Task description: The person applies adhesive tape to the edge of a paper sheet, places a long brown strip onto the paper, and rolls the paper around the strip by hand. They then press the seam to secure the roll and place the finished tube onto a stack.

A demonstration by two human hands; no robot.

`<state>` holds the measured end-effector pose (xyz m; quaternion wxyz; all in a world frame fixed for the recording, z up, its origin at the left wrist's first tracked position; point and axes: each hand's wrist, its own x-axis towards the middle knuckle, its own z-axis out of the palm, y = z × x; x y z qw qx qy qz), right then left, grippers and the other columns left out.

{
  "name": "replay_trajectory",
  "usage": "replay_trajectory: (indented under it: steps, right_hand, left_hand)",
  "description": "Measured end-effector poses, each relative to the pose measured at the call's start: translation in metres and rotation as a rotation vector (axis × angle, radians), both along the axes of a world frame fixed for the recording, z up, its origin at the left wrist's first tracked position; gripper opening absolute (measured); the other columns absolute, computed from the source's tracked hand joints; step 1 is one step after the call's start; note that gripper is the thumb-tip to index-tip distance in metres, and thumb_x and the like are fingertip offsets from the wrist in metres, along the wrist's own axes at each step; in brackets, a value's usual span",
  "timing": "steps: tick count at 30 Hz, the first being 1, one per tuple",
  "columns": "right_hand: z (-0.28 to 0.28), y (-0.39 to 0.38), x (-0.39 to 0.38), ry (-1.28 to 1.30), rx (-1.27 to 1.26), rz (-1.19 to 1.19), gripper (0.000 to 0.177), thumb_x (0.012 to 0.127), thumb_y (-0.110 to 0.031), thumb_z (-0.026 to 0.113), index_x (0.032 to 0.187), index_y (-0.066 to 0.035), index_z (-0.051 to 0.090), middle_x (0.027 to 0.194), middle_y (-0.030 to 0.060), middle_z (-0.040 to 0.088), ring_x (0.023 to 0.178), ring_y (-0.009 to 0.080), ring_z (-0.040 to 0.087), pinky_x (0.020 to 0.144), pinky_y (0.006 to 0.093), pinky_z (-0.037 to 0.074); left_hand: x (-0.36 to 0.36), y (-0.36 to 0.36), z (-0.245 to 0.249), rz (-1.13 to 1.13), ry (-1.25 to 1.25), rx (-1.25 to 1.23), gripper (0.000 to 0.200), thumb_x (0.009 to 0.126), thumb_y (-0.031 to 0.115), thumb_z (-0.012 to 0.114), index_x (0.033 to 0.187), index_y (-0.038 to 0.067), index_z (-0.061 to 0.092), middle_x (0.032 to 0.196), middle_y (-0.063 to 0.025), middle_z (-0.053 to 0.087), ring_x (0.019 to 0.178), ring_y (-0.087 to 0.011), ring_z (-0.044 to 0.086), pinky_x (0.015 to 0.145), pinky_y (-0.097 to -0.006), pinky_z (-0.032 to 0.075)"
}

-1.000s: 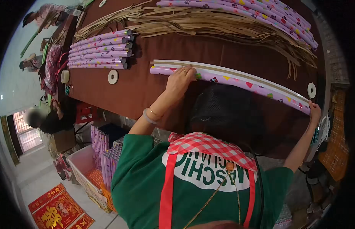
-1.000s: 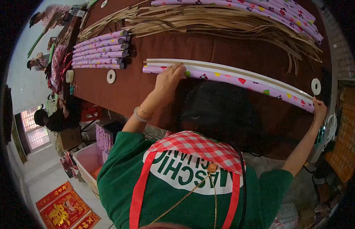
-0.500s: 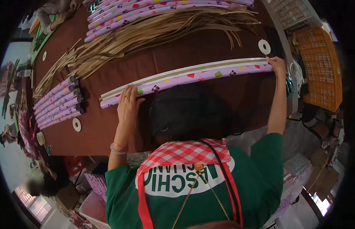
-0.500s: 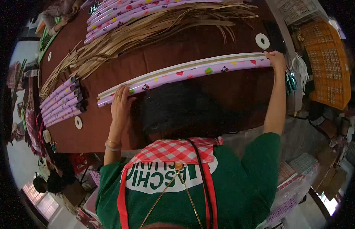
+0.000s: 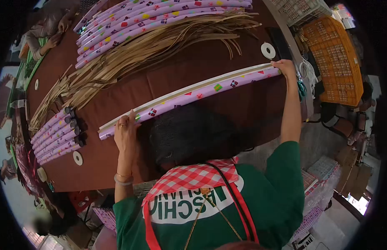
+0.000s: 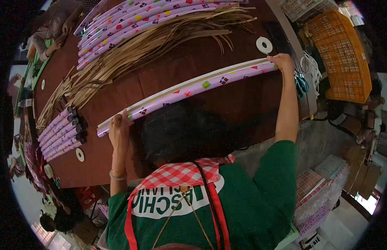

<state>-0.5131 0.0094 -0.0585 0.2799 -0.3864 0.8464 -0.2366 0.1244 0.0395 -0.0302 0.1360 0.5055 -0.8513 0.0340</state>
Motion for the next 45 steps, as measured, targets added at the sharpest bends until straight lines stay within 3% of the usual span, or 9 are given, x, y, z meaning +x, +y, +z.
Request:
replay_trajectory:
  steps: [5, 9, 13, 18, 20, 24, 26, 31, 45]
  right_hand:
    - [-0.041, -0.005, -0.039, -0.021, -0.009, 0.051, 0.046, 0.065, -0.042, 0.078, 0.078, 0.001, 0.068, 0.069, 0.0066, 0.063, 0.06, 0.0139, 0.056, 0.055, 0.0296, 0.043]
    - [-0.03, -0.005, -0.051, 0.051, 0.081, 0.06, 0.046, 0.063, -0.044, 0.078, 0.076, -0.001, 0.067, 0.069, 0.0051, 0.06, 0.059, 0.0138, 0.052, 0.056, 0.0287, 0.041]
    - [-0.01, -0.001, -0.045, 0.001, 0.137, 0.026, 0.045, 0.062, -0.046, 0.079, 0.072, -0.004, 0.066, 0.065, 0.0028, 0.055, 0.058, 0.0114, 0.048, 0.054, 0.0279, 0.038]
    - [-0.011, -0.003, -0.06, -0.034, 0.123, 0.025, 0.049, 0.062, -0.051, 0.078, 0.073, -0.005, 0.066, 0.063, 0.0019, 0.053, 0.056, 0.0116, 0.046, 0.052, 0.0264, 0.035]
    - [0.0, -0.012, -0.062, 0.018, 0.423, 0.089, 0.053, 0.061, -0.054, 0.079, 0.077, -0.005, 0.066, 0.06, 0.0008, 0.051, 0.052, 0.0117, 0.045, 0.05, 0.028, 0.035]
    - [0.021, -0.011, -0.025, 0.041, 0.409, -0.027, 0.049, 0.065, -0.051, 0.077, 0.08, -0.006, 0.064, 0.058, -0.0005, 0.049, 0.047, 0.0103, 0.041, 0.044, 0.0279, 0.032]
    - [0.002, -0.011, -0.047, -0.018, 0.361, 0.04, 0.046, 0.066, -0.048, 0.078, 0.078, -0.007, 0.063, 0.058, 0.0004, 0.05, 0.048, 0.0102, 0.041, 0.044, 0.0262, 0.033]
    - [0.02, -0.007, -0.035, -0.06, 0.386, 0.021, 0.047, 0.063, -0.05, 0.079, 0.074, -0.008, 0.06, 0.057, 0.0011, 0.053, 0.045, 0.0085, 0.044, 0.039, 0.0241, 0.034]
    - [0.051, 0.005, -0.004, -0.016, 0.427, -0.049, 0.044, 0.067, -0.05, 0.077, 0.073, -0.011, 0.058, 0.052, -0.0018, 0.049, 0.036, 0.0057, 0.035, 0.034, 0.022, 0.025]
  left_hand:
    - [-0.006, 0.004, 0.015, 0.162, 0.082, 0.144, 0.068, 0.072, 0.02, 0.071, 0.133, 0.013, 0.041, 0.096, -0.0095, 0.058, 0.086, -0.0268, 0.057, 0.072, -0.0358, 0.046]
    - [-0.006, 0.005, 0.011, 0.164, 0.158, 0.016, 0.037, 0.069, 0.017, 0.072, 0.101, 0.007, 0.058, 0.092, -0.0084, 0.059, 0.085, -0.0267, 0.058, 0.071, -0.0354, 0.049]
    - [-0.006, 0.004, 0.018, 0.092, 0.202, 0.045, 0.031, 0.068, 0.014, 0.071, 0.095, 0.008, 0.058, 0.092, -0.0065, 0.059, 0.084, -0.0248, 0.059, 0.068, -0.0335, 0.049]
    - [-0.003, 0.004, 0.014, 0.072, 0.203, 0.016, 0.03, 0.068, 0.016, 0.071, 0.095, 0.008, 0.059, 0.093, -0.0064, 0.06, 0.083, -0.0246, 0.059, 0.067, -0.0336, 0.049]
    - [-0.004, 0.002, 0.013, 0.057, 0.213, -0.002, 0.03, 0.069, 0.016, 0.071, 0.095, 0.008, 0.059, 0.093, -0.0065, 0.06, 0.083, -0.0246, 0.059, 0.067, -0.0336, 0.049]
    - [-0.002, 0.002, 0.011, 0.053, 0.169, 0.007, 0.033, 0.07, 0.017, 0.071, 0.1, 0.008, 0.059, 0.095, -0.0069, 0.06, 0.086, -0.0257, 0.059, 0.07, -0.0341, 0.05]
    - [0.001, 0.003, 0.005, 0.052, 0.167, -0.003, 0.035, 0.07, 0.014, 0.071, 0.102, 0.008, 0.06, 0.096, -0.0081, 0.061, 0.088, -0.0275, 0.059, 0.072, -0.0345, 0.05]
    - [-0.004, 0.005, 0.006, 0.093, 0.164, 0.011, 0.034, 0.071, 0.014, 0.072, 0.102, 0.008, 0.06, 0.097, -0.0077, 0.061, 0.089, -0.0275, 0.059, 0.079, -0.0373, 0.049]
    - [-0.005, -0.004, 0.032, 0.026, 0.244, 0.164, 0.03, 0.072, 0.015, 0.07, 0.099, 0.006, 0.06, 0.096, -0.01, 0.061, 0.088, -0.0285, 0.058, 0.072, -0.0355, 0.048]
